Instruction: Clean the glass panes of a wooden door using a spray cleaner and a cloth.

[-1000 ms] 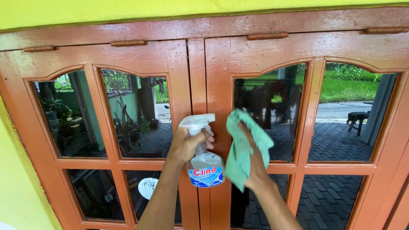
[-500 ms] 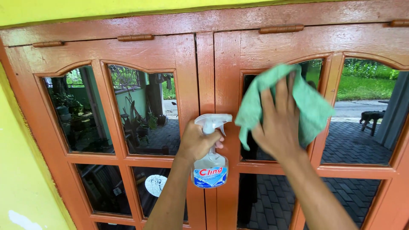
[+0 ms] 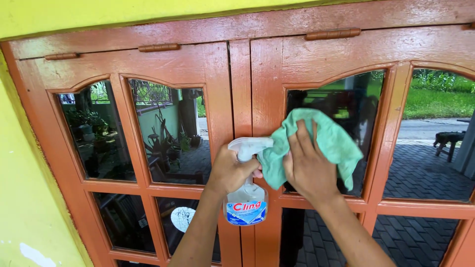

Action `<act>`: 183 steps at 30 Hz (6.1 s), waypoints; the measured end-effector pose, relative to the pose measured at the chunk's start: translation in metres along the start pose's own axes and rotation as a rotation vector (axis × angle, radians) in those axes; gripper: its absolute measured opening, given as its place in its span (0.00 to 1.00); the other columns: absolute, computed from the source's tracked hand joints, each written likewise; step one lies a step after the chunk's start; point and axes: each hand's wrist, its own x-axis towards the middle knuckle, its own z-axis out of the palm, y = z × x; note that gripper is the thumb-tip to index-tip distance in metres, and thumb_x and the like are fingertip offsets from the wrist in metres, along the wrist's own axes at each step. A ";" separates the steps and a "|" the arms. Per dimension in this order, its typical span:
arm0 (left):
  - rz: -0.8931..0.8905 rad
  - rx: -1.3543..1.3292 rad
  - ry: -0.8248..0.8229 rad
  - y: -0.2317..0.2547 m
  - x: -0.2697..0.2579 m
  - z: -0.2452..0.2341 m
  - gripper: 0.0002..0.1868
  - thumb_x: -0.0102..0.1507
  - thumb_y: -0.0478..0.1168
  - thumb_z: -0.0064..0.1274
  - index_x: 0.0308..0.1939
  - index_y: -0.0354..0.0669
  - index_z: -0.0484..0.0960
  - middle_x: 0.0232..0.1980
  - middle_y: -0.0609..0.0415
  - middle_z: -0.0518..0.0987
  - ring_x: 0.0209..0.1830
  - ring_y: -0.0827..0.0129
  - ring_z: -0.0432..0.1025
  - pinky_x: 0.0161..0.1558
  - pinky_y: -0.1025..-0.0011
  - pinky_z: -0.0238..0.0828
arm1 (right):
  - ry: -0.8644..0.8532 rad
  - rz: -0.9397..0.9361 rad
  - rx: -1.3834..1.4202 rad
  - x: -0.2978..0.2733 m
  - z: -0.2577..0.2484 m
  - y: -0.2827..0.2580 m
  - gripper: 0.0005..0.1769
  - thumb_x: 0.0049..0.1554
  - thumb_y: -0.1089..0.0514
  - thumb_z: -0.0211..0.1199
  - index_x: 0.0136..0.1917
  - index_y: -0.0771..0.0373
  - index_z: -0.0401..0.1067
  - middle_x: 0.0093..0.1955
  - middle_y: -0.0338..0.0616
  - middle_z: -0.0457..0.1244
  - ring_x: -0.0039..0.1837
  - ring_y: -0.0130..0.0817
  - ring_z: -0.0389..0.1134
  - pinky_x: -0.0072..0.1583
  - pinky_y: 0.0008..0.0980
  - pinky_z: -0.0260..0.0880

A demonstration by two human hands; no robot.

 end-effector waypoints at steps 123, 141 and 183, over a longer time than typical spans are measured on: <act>-0.208 0.081 0.070 -0.039 0.012 0.002 0.05 0.55 0.31 0.55 0.27 0.35 0.85 0.25 0.48 0.86 0.25 0.64 0.84 0.25 0.73 0.75 | -0.259 0.167 -0.073 -0.112 -0.085 0.037 0.30 0.52 0.51 0.56 0.67 0.62 0.65 0.73 0.53 0.57 0.48 0.45 0.70 0.41 0.40 0.74; -0.090 0.057 0.078 -0.024 0.009 0.000 0.09 0.47 0.30 0.52 0.18 0.34 0.88 0.16 0.42 0.83 0.17 0.66 0.79 0.29 0.73 0.77 | 0.041 0.166 -0.112 0.102 -0.036 0.056 0.39 0.58 0.45 0.57 0.79 0.63 0.59 0.86 0.55 0.39 0.85 0.57 0.42 0.72 0.55 0.61; -0.095 -0.009 0.048 -0.033 0.009 -0.001 0.07 0.50 0.29 0.52 0.20 0.31 0.85 0.19 0.39 0.83 0.19 0.66 0.79 0.29 0.73 0.79 | -0.053 0.212 -0.053 0.068 -0.031 0.066 0.22 0.66 0.54 0.54 0.71 0.58 0.70 0.87 0.53 0.35 0.73 0.62 0.53 0.66 0.58 0.55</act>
